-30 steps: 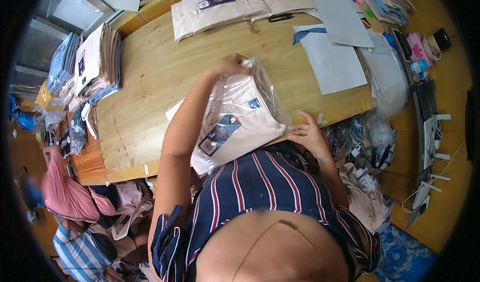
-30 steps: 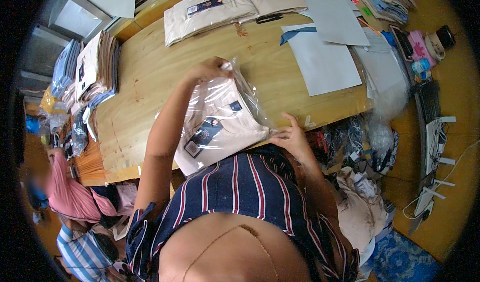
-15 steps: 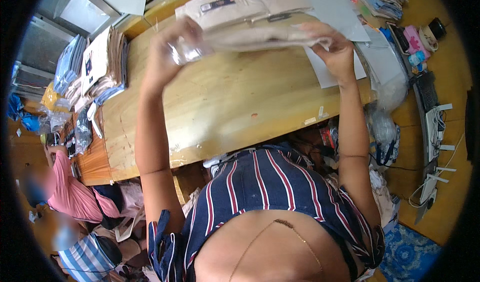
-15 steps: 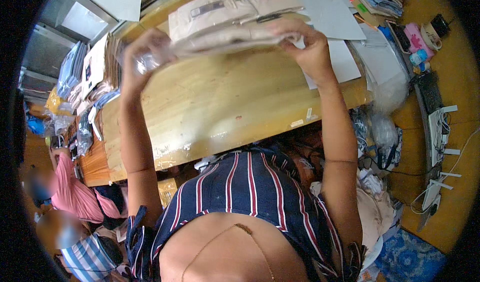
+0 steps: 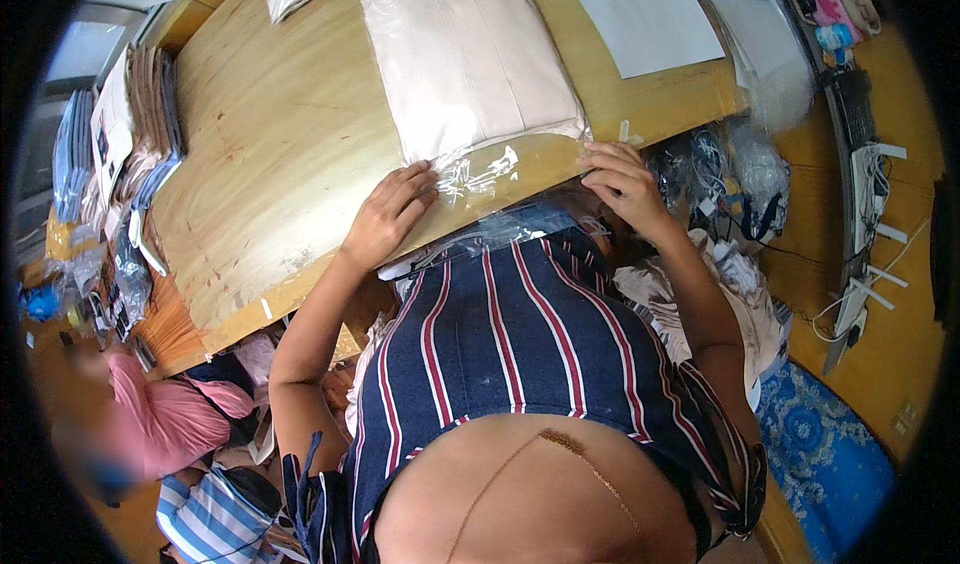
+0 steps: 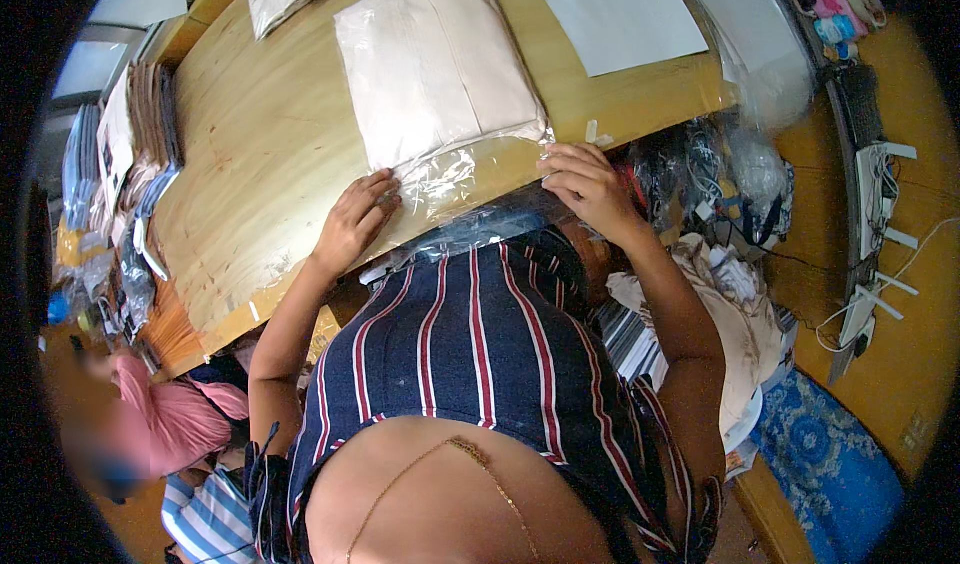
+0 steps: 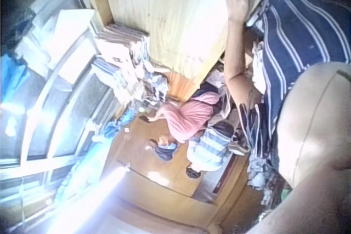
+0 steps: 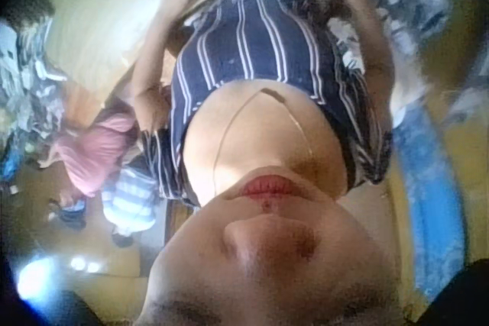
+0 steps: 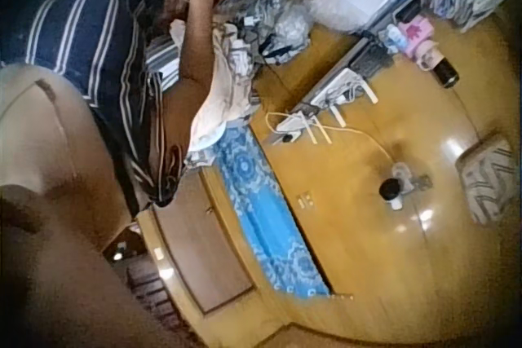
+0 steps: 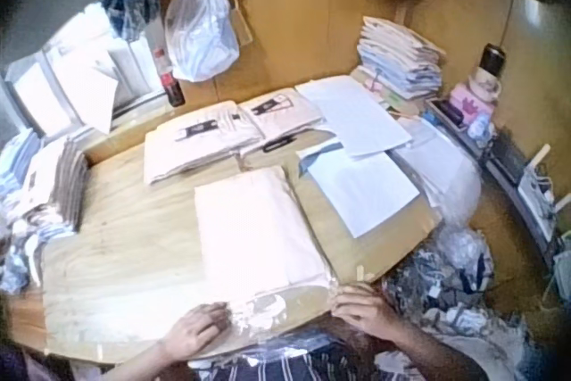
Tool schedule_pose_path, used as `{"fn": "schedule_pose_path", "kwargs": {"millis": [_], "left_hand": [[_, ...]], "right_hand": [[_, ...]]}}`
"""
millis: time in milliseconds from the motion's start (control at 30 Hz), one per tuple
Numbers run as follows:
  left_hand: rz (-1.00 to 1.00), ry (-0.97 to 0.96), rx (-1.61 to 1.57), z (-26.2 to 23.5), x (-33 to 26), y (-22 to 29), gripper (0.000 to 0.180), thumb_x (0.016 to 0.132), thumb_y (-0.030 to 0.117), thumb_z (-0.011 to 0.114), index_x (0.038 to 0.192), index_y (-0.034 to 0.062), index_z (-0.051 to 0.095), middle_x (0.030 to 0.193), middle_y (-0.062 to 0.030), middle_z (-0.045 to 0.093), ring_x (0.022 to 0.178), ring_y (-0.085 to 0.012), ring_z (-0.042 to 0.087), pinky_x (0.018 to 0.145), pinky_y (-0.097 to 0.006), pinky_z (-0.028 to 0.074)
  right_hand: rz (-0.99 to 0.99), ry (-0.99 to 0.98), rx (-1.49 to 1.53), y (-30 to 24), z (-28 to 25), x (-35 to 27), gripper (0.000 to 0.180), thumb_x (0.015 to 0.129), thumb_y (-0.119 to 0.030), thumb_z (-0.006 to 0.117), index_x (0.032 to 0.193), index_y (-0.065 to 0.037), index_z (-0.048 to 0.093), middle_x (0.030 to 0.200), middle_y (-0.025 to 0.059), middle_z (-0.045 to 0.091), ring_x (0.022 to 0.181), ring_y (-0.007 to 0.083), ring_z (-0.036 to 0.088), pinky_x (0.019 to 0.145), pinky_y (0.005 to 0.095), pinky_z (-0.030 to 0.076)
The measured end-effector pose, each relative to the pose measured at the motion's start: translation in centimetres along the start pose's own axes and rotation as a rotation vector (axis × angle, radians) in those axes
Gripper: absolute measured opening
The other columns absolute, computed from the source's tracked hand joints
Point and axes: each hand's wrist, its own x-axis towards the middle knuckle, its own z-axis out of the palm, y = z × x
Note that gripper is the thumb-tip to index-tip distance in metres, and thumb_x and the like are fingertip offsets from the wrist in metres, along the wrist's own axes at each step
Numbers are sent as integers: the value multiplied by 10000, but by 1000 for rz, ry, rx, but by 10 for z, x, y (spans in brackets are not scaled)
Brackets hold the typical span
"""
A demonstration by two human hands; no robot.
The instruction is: The person folds a beige shirt and places it into a clear plastic bag. They seal the bag, stack it with other packaged shirts, and secure the stack with a blue elastic band. The person then handles a small black tag and writes on a notepad before repeating the folding and bagging process with another shirt.
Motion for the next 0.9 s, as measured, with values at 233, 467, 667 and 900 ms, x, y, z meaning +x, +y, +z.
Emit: {"fn": "schedule_pose_path", "kwargs": {"millis": [233, 467, 667, 900], "left_hand": [[4, 40, -62, -2, 6, 4, 181, 696, 76, 575, 837, 15, 480, 1019, -158, 518, 1021, -305, 467, 816, -402, 411], [-618, 238, -353, 0, 13, -4, 81, 816, 88, 459, 804, 8, 459, 754, -120, 598, 649, -302, 574, 585, -324, 455], [-848, 464, -621, 4, 47, -17, 276, 892, 191, 316, 727, -3, 423, 579, -137, 549, 493, -191, 547, 452, -286, 415], [-1049, 417, -476, 7, 57, -31, 305, 838, 178, 390, 645, -32, 499, 486, -128, 511, 438, -237, 518, 456, -315, 415]], "right_hand": [[35, 0, 106, -12, -13, -14, 89, 633, -13, 625, 713, -22, 587, 873, 71, 596, 939, 229, 529, 804, 349, 392], [478, 268, 386, -11, -17, 39, 122, 789, -92, 519, 812, 9, 583, 772, 67, 601, 756, 175, 579, 682, 253, 450], [720, 431, 636, 22, 19, 118, 182, 858, -146, 402, 808, -3, 501, 657, 67, 561, 532, 138, 561, 467, 247, 438], [725, 179, -203, 36, 44, 164, 211, 846, -221, 398, 817, -51, 519, 640, 150, 560, 547, 268, 571, 466, 355, 429]]}}
